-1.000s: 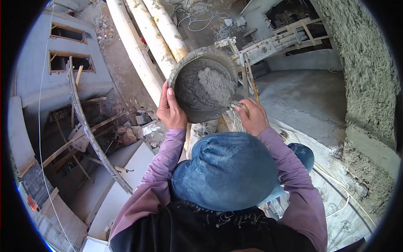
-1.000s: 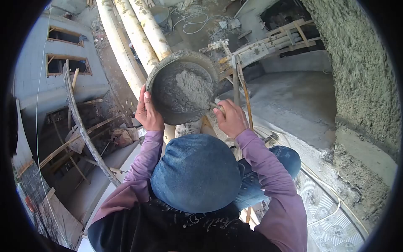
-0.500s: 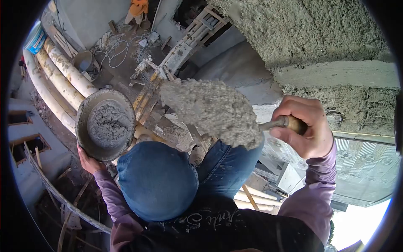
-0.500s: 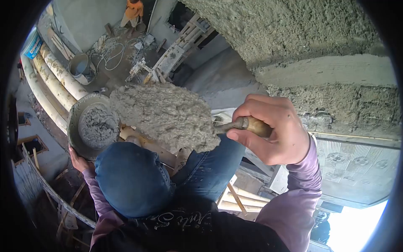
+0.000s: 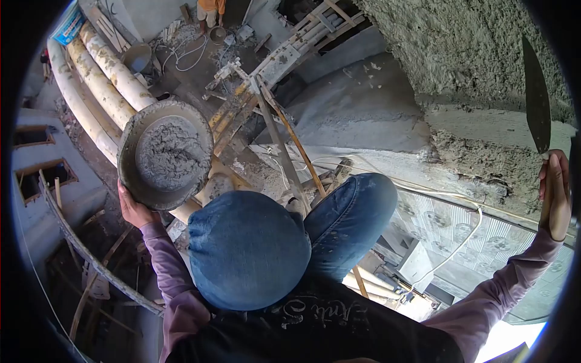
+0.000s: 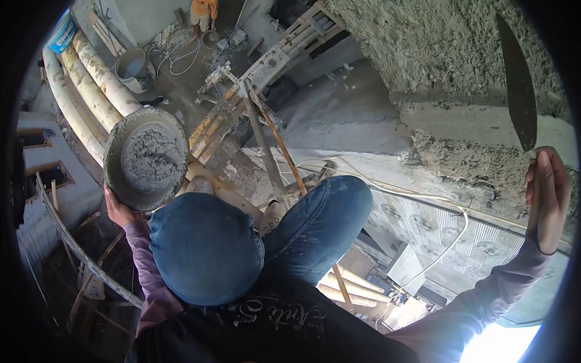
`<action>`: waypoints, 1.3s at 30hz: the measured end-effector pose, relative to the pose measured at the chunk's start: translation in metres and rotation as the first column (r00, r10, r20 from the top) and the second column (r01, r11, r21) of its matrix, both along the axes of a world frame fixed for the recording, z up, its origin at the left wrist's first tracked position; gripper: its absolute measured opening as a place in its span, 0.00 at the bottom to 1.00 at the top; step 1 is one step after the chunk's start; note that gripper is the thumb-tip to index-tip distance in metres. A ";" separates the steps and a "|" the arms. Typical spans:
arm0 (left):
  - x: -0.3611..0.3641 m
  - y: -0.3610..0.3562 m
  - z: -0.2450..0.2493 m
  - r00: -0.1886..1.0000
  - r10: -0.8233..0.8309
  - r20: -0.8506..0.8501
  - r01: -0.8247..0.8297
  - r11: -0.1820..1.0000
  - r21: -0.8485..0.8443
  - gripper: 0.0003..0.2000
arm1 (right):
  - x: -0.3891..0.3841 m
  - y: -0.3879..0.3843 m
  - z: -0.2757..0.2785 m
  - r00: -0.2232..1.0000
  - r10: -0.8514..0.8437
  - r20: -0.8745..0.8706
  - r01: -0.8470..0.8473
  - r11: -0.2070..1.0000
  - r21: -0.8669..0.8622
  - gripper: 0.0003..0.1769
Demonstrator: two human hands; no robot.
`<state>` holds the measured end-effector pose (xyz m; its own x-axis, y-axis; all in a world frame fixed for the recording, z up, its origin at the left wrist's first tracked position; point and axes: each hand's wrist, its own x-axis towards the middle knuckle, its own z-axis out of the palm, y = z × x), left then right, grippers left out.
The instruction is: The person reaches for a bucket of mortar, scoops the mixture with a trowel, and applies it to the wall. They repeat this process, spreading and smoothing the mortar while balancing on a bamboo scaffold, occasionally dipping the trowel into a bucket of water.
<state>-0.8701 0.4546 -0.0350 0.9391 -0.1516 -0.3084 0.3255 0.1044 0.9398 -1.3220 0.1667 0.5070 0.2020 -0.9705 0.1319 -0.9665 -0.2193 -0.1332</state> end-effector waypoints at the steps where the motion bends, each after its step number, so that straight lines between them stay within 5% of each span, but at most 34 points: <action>1: -0.003 -0.003 0.000 1.000 -0.003 0.020 0.003 1.000 -0.017 0.22 | 0.019 -0.001 -0.014 0.991 0.001 -0.136 0.000 1.000 0.006 0.16; 3: -0.008 0.006 -0.007 0.996 0.019 0.086 -0.018 1.000 -0.009 0.22 | 0.064 -0.015 -0.060 0.921 0.136 -0.365 -0.077 0.982 0.171 0.12; 5: -0.017 0.004 -0.005 0.994 0.043 0.100 -0.041 0.999 -0.031 0.21 | 0.104 -0.015 -0.153 0.778 0.582 -0.238 -0.585 0.809 0.068 0.11; 7: -0.028 -0.004 0.002 0.994 0.047 0.097 -0.036 0.993 -0.110 0.21 | 0.157 -0.013 -0.227 0.747 0.623 -0.231 -0.555 0.776 0.298 0.12; 11: -0.042 -0.017 0.013 0.973 0.020 0.229 -0.027 0.999 0.028 0.20 | 0.229 0.009 -0.368 0.643 0.748 -0.166 -0.632 0.641 0.437 0.13; 15: -0.049 -0.034 0.025 0.975 -0.009 0.221 0.012 1.000 -0.015 0.19 | 0.291 0.065 -0.485 0.588 0.806 -0.058 -0.632 0.503 0.589 0.14; 16: -0.049 -0.035 0.024 0.967 -0.034 0.253 0.033 0.999 0.007 0.19 | 0.297 0.078 -0.488 0.618 0.785 0.039 -0.608 0.445 0.658 0.14; 19: -0.047 -0.033 0.023 0.964 -0.042 0.263 0.031 0.998 0.046 0.19 | 0.262 0.086 -0.462 0.702 0.695 0.153 -0.637 0.518 0.570 0.14; 29: -0.036 -0.030 0.024 0.972 -0.103 0.209 0.097 0.995 0.038 0.20 | 0.198 0.077 -0.449 0.724 0.474 0.502 -0.684 0.592 0.427 0.16; 37: 0.017 0.001 -0.009 0.998 -0.055 -0.007 0.055 0.998 0.031 0.25 | 0.104 0.039 -0.227 0.751 0.615 0.241 -0.659 0.717 0.226 0.14; 39: 0.024 0.011 -0.022 0.997 -0.076 0.011 0.076 0.996 0.054 0.25 | 0.091 0.037 -0.166 0.806 0.565 0.178 -0.589 0.730 0.346 0.12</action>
<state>-0.8461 0.4653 -0.0566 0.9296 -0.2064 -0.3054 0.3179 0.0296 0.9477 -1.2313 0.2041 0.3413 0.7427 -0.6454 -0.1788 -0.6585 -0.6551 -0.3705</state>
